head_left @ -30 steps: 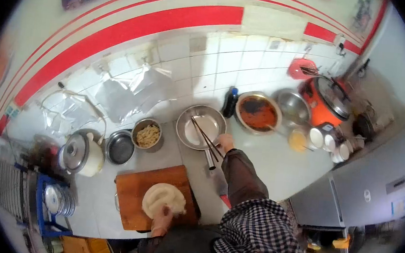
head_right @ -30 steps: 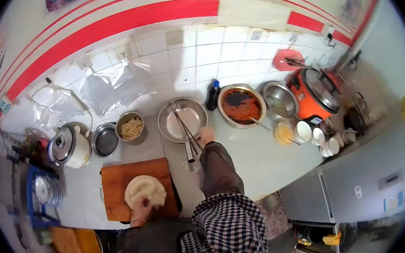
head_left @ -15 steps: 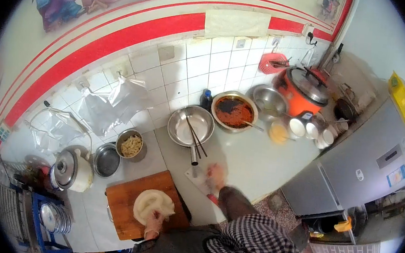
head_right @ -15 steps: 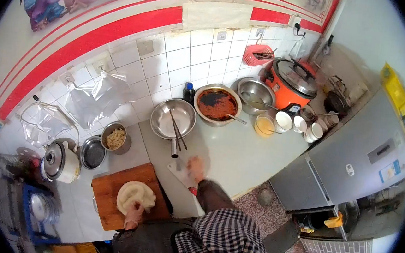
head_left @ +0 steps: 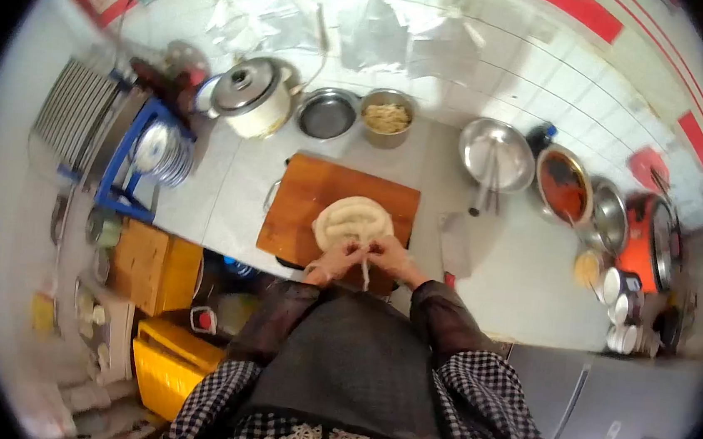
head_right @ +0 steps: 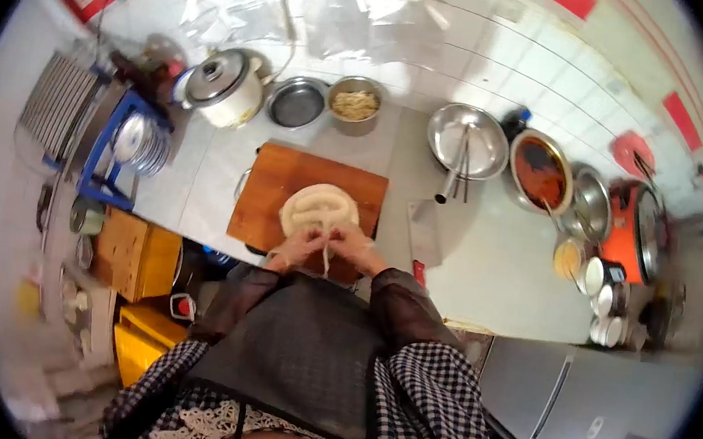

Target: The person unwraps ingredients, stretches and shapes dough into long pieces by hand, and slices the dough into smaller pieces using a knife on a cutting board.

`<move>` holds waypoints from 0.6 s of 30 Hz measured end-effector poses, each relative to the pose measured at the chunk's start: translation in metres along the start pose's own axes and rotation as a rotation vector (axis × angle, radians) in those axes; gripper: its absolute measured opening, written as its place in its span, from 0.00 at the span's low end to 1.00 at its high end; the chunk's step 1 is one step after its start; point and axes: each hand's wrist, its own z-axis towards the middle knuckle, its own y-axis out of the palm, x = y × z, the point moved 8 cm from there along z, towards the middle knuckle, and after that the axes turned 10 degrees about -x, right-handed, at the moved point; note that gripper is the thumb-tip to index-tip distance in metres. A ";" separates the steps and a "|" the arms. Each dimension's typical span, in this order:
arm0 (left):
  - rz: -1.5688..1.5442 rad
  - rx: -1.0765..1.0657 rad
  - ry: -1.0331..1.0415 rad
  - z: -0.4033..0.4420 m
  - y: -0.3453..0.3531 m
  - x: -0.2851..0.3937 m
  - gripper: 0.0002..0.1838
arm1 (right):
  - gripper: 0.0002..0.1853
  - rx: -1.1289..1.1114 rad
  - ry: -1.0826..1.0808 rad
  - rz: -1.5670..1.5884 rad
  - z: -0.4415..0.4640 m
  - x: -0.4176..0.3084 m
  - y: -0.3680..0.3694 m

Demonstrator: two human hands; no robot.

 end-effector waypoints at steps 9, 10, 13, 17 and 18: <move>-0.017 0.144 0.166 -0.002 0.000 -0.001 0.18 | 0.11 0.173 0.157 0.361 -0.005 0.015 0.005; -0.021 0.148 0.164 -0.005 -0.002 0.002 0.18 | 0.11 0.167 0.158 0.360 -0.006 0.010 0.005; 0.000 0.118 0.079 -0.011 -0.003 0.006 0.17 | 0.10 0.207 0.124 0.401 -0.009 -0.001 0.000; 0.010 0.127 0.117 -0.003 0.001 -0.002 0.18 | 0.10 0.112 0.051 0.081 0.000 -0.003 -0.005; 0.024 0.153 0.111 -0.003 0.000 -0.003 0.18 | 0.11 0.108 0.028 -0.068 0.002 -0.008 -0.005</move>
